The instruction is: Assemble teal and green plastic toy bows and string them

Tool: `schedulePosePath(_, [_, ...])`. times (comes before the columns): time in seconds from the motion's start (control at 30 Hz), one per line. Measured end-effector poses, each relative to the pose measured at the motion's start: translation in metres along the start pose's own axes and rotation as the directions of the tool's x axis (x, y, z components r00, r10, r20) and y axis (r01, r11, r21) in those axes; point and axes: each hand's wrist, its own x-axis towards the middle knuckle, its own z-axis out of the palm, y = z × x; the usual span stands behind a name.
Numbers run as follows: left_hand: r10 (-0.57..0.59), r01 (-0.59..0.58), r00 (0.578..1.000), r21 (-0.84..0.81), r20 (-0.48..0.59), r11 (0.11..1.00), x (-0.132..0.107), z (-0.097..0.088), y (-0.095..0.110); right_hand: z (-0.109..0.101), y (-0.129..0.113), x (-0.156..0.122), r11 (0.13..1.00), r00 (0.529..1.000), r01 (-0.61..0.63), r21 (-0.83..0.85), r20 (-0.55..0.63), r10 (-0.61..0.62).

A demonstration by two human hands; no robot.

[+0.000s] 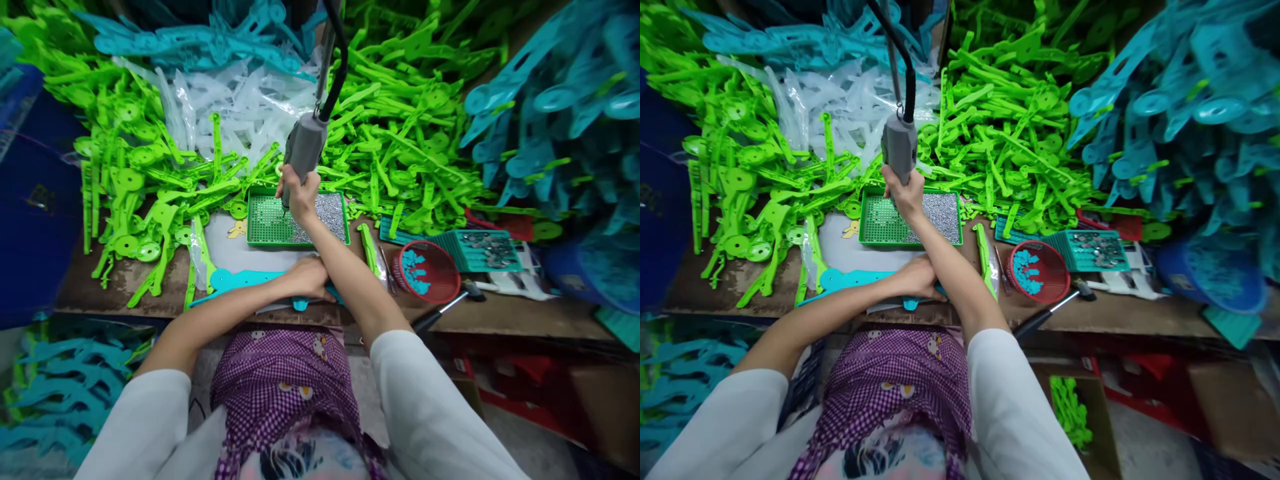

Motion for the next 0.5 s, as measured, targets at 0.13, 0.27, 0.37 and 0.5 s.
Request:
schedulePosePath(0.13, [-0.018, 0.018, 1.000, 0.011, 0.018, 1.000, 0.000, -0.004, 0.003, 0.000, -0.002, 0.000, 1.000, 1.000, 0.009, -0.021, -0.009, -0.010])
schedulePosePath(0.27, [0.007, -0.012, 0.997, 0.058, 0.081, 0.998, 0.001, -0.007, 0.003, -0.007, -0.023, 0.004, 0.998, 0.997, 0.045, -0.035, -0.054, -0.047])
schedulePosePath(0.37, [0.042, -0.056, 0.990, 0.106, 0.136, 0.993, 0.001, -0.008, 0.002, -0.036, -0.057, -0.005, 0.994, 0.986, 0.094, -0.050, -0.135, -0.100])
schedulePosePath(0.5, [0.031, -0.054, 0.989, 0.155, 0.143, 0.986, 0.003, -0.008, 0.003, -0.103, -0.109, -0.067, 0.992, 0.967, 0.112, -0.057, -0.222, -0.122])
